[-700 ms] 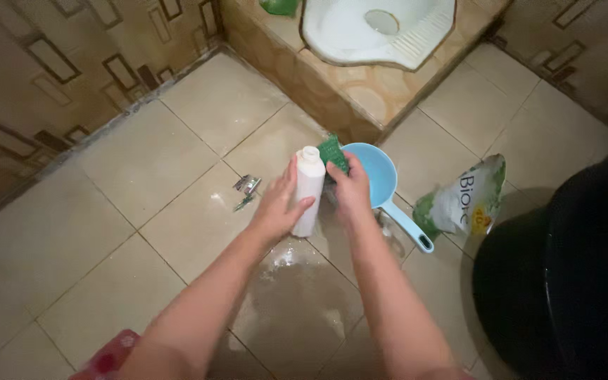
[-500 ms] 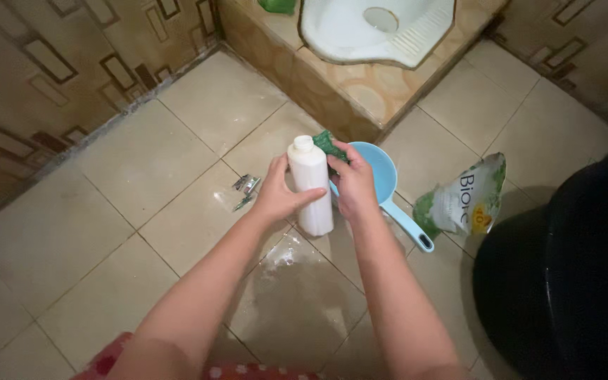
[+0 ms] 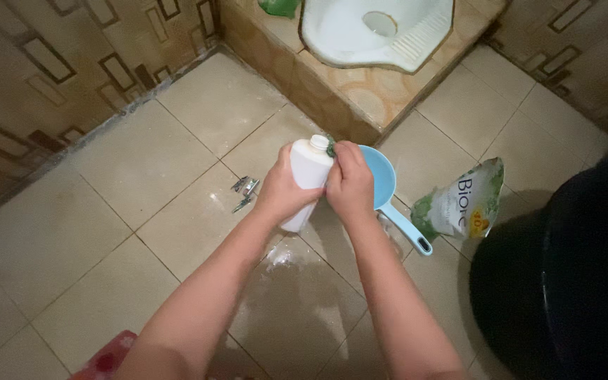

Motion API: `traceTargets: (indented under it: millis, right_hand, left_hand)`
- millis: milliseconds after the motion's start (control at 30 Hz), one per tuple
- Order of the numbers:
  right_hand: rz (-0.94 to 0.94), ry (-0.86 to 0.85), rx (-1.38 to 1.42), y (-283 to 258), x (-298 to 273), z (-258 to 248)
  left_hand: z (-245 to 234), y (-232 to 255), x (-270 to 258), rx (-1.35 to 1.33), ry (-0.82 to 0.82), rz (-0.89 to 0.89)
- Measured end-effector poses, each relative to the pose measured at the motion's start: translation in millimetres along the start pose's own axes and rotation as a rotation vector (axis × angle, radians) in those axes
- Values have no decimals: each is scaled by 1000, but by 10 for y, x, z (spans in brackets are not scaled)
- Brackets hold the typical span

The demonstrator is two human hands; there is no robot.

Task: The person rinses a dispenser bottle with water from a water dipper, pours liquid soap into the bottle from a refill pouch, and secures the pump cap back onto the bottle. The person then places the refilled bottle and a sponge onto a bathroom shelf.

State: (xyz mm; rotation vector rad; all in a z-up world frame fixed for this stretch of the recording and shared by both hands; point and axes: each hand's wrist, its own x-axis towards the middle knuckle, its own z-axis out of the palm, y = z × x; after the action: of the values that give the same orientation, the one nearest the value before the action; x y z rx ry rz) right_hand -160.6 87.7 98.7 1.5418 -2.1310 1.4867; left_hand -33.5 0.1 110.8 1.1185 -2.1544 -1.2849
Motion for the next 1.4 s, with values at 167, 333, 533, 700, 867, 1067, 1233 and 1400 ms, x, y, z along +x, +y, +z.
traceTargets:
  millis: [167, 333, 533, 700, 867, 1067, 1233, 1400]
  right_hand:
    - [5, -25, -147, -97, -45, 72]
    - [41, -38, -320, -91, -102, 173]
    - [29, -10, -364, -138, -192, 253]
    - [78, -110, -325, -174, -254, 308]
    - [1, -102, -347, -301, -192, 380]
    - [175, -159, -231, -188, 86, 262]
    - [845, -161, 326, 125, 292, 41]
    - [547, -4, 324, 804, 24, 128]
  left_hand:
    - [110, -126, 13, 59, 111, 154]
    - [247, -273, 0, 219, 267, 355]
    - [211, -209, -49, 320, 309, 285]
    - [133, -345, -64, 554, 422, 444]
    - [341, -714, 92, 839, 196, 354]
    - [381, -866, -252, 583, 245, 444]
    - [-64, -622, -293, 407, 365, 223]
    - [-159, -575, -336, 108, 484, 263]
